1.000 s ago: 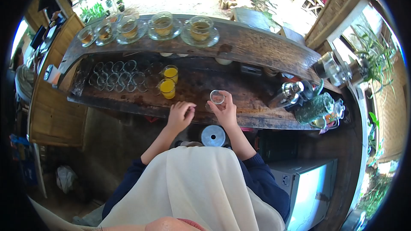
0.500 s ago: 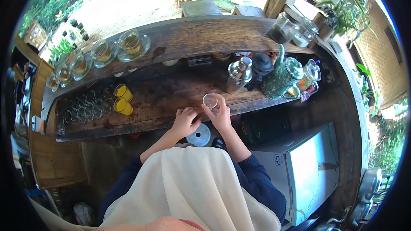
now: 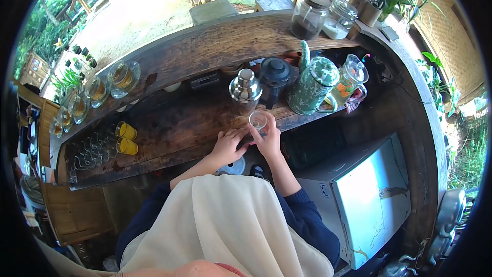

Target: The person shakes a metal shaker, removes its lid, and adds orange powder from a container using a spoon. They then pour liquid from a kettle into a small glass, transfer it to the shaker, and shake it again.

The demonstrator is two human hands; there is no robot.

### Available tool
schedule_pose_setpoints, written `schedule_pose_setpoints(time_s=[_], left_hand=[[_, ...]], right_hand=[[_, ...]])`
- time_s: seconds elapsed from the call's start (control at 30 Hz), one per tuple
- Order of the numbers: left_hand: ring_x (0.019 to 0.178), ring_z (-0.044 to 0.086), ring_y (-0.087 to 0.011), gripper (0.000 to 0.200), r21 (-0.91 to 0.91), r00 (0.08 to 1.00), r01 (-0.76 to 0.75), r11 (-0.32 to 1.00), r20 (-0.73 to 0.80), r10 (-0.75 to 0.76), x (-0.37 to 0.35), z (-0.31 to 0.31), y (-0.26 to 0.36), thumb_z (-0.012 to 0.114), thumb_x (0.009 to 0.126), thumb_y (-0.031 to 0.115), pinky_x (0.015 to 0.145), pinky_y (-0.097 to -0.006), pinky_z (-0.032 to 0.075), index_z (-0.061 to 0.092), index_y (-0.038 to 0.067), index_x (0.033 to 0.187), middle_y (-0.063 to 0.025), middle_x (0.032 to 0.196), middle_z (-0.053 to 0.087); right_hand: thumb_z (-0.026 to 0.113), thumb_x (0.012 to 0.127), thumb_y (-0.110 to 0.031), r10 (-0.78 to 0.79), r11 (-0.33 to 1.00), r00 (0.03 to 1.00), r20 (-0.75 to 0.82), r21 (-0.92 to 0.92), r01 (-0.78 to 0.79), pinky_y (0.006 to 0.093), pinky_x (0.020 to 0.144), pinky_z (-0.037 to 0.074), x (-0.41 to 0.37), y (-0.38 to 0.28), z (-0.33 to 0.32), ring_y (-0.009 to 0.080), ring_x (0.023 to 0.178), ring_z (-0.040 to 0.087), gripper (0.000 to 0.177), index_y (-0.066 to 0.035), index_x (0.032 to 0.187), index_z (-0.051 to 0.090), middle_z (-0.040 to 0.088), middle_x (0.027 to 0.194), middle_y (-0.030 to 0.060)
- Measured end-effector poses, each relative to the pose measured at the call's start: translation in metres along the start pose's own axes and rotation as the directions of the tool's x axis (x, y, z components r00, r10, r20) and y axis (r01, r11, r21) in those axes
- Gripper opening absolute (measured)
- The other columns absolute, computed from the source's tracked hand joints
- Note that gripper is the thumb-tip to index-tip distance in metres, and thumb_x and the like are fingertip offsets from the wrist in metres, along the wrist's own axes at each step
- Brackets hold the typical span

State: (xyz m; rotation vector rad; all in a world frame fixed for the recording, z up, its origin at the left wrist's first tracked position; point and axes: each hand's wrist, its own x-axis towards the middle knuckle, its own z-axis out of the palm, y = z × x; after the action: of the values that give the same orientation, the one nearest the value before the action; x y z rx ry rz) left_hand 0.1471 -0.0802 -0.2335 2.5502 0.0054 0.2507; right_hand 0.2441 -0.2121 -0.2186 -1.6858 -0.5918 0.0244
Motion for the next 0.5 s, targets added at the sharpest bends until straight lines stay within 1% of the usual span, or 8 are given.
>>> schedule_pose_setpoints(time_s=[0.07,0.13,0.2,0.27,0.33,0.4,0.5], left_hand=[[0.11,0.052,-0.0251,0.057,-0.002,1.0,-0.021,1.0,0.013,0.021,0.011,0.008,0.005,0.062,0.077,0.024,0.085,-0.0455,0.036,0.048,0.013,0.131,-0.0068,0.124,0.057],[0.11,0.052,-0.0255,0.057,-0.002,0.999,-0.039,0.999,0.026,0.039,0.022,0.016,0.008,0.062,0.077,0.022,0.085,-0.0459,0.036,0.049,0.012,0.132,-0.0076,0.124,0.057],[0.108,0.053,-0.0248,0.062,-0.006,0.994,-0.081,0.997,0.066,0.082,0.033,0.021,0.011,0.06,0.075,0.019,0.082,-0.0444,0.038,0.046,0.013,0.134,-0.0052,0.127,0.056],[0.107,0.053,-0.025,0.061,-0.017,0.992,-0.085,0.996,0.092,0.086,0.044,0.025,0.015,0.06,0.074,0.018,0.081,-0.0438,0.039,0.047,0.012,0.134,-0.0052,0.127,0.057],[0.106,0.053,-0.0252,0.06,-0.027,0.989,-0.092,0.995,0.115,0.094,0.054,0.03,0.02,0.06,0.074,0.018,0.081,-0.0433,0.039,0.048,0.012,0.133,-0.0052,0.126,0.057],[0.103,0.053,-0.0261,0.059,-0.042,0.988,-0.124,0.991,0.088,0.127,0.064,0.035,0.023,0.06,0.074,0.017,0.08,-0.0429,0.04,0.049,0.011,0.131,-0.0055,0.126,0.057],[0.104,0.053,-0.0266,0.058,-0.033,0.988,-0.126,0.991,0.089,0.129,0.077,0.046,0.028,0.059,0.075,0.017,0.081,-0.0437,0.04,0.049,0.011,0.131,-0.0056,0.126,0.057]], right_hand=[[0.072,0.08,-0.008,-0.015,0.999,1.0,-0.026,0.034,0.016,0.03,0.082,0.052,0.004,0.005,-0.012,0.0175,0.098,0.064,0.05,-0.001,0.121,0.045,0.065,0.105,0.0146],[0.072,0.079,-0.007,0.001,0.999,1.0,-0.031,0.032,0.0,0.0302,0.082,0.052,0.007,0.012,-0.024,0.0171,0.098,0.063,0.05,0.0,0.121,0.046,0.065,0.104,0.0144],[0.072,0.079,-0.007,0.026,0.999,0.999,-0.036,0.031,-0.025,0.0303,0.083,0.052,0.008,0.018,-0.035,0.0167,0.098,0.063,0.05,0.0,0.121,0.046,0.064,0.104,0.0141],[0.072,0.08,-0.005,0.009,0.999,0.999,-0.036,0.043,-0.007,0.0305,0.086,0.051,0.011,0.022,-0.045,0.016,0.099,0.062,0.049,0.001,0.121,0.046,0.064,0.105,0.0137],[0.071,0.08,-0.005,0.031,0.998,0.998,-0.045,0.055,-0.028,0.0306,0.086,0.05,0.015,0.025,-0.054,0.0163,0.099,0.062,0.049,0.001,0.122,0.045,0.063,0.105,0.0137],[0.071,0.08,-0.005,0.045,0.997,0.998,-0.054,0.065,-0.042,0.0306,0.087,0.05,0.021,0.028,-0.063,0.0165,0.099,0.062,0.05,0.001,0.122,0.045,0.063,0.105,0.0137],[0.071,0.08,-0.005,0.046,0.998,0.997,-0.057,0.033,-0.044,0.0308,0.088,0.05,0.031,0.033,-0.076,0.0173,0.1,0.062,0.051,0.001,0.123,0.045,0.063,0.106,0.0137]])
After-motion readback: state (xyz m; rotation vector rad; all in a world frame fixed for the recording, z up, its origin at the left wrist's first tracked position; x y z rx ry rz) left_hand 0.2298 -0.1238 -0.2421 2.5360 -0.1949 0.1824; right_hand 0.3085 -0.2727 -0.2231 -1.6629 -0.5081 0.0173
